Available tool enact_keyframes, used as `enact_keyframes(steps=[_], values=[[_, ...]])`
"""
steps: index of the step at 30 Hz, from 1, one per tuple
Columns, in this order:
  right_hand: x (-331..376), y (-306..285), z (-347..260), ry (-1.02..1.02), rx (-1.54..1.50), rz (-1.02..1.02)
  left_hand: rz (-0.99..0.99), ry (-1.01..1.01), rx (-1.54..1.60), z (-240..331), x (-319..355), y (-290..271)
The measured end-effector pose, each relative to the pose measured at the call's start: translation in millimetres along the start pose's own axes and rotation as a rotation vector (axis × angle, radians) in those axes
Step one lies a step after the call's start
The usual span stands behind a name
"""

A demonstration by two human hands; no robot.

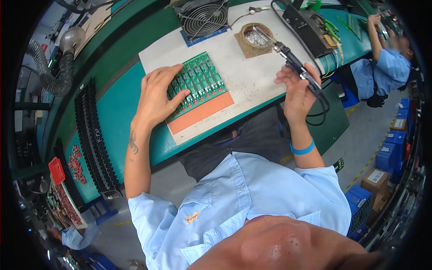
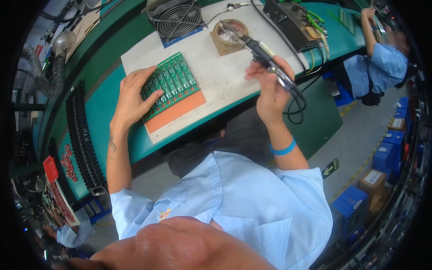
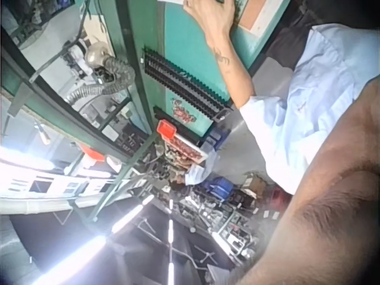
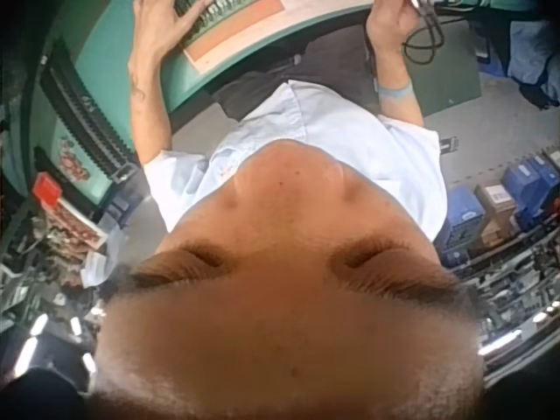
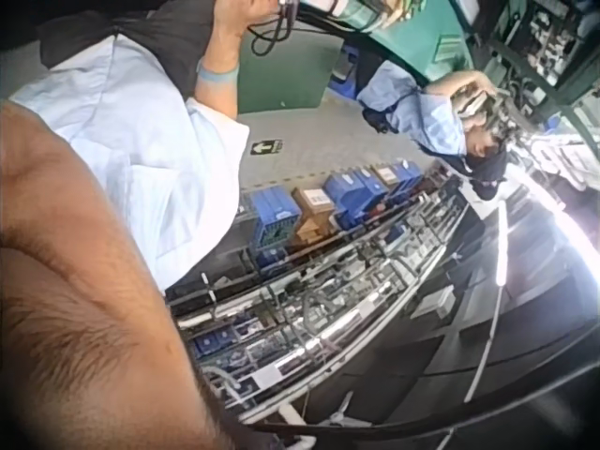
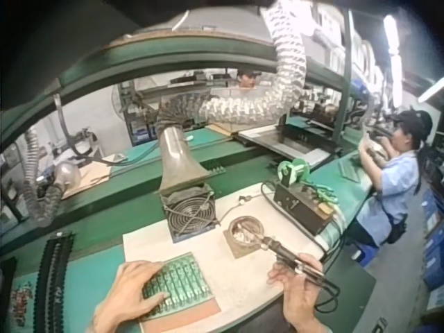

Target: The person solders electronic components onto circuit board panels using a soldering iron, positions a new circuit board panel onto a fixture using a metal plate, solders the components across the board, and holds up the board panel with both hands.

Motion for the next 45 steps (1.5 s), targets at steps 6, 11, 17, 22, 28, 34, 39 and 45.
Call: enact_keyframes(steps=[6, 11, 17, 22, 28, 34, 39, 45], values=[[-6, 18, 4, -0.086, 0.334, -0.093, -0.007, 0.107, -0.102, 18, -5, -5], [-9, 40, 7, 0.04, 0.404, -0.251, 0.05, 0.113, 0.034, 31, -19, -10], [-8, 46, 17, 0.086, 0.431, -0.452, 0.097, 0.143, -0.002, 45, -48, 25], [-7, 42, 16, 0.197, 0.442, -0.488, 0.132, 0.084, 0.014, 36, -53, 42], [-11, 46, 15, 0.126, 0.469, -0.541, 0.195, 0.081, 0.001, 41, -52, 40], [-10, 44, 19, 0.155, 0.483, -0.598, 0.201, 0.079, 0.015, 42, -51, 39], [-10, 45, 20, 0.175, 0.492, -0.598, 0.208, 0.084, 0.006, 43, -51, 39], [-11, 47, 18, 0.188, 0.508, -0.601, 0.212, 0.088, 0.0, 44, -51, 38]])
Point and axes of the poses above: each hand's wrist, its own x-axis away from the middle knuckle, its own y-axis out of the palm, z = x × y, the point moved 8 cm from there along -x, towards the middle knuckle, and after that the axes turned 10 degrees about x, right-handed, at the moved point
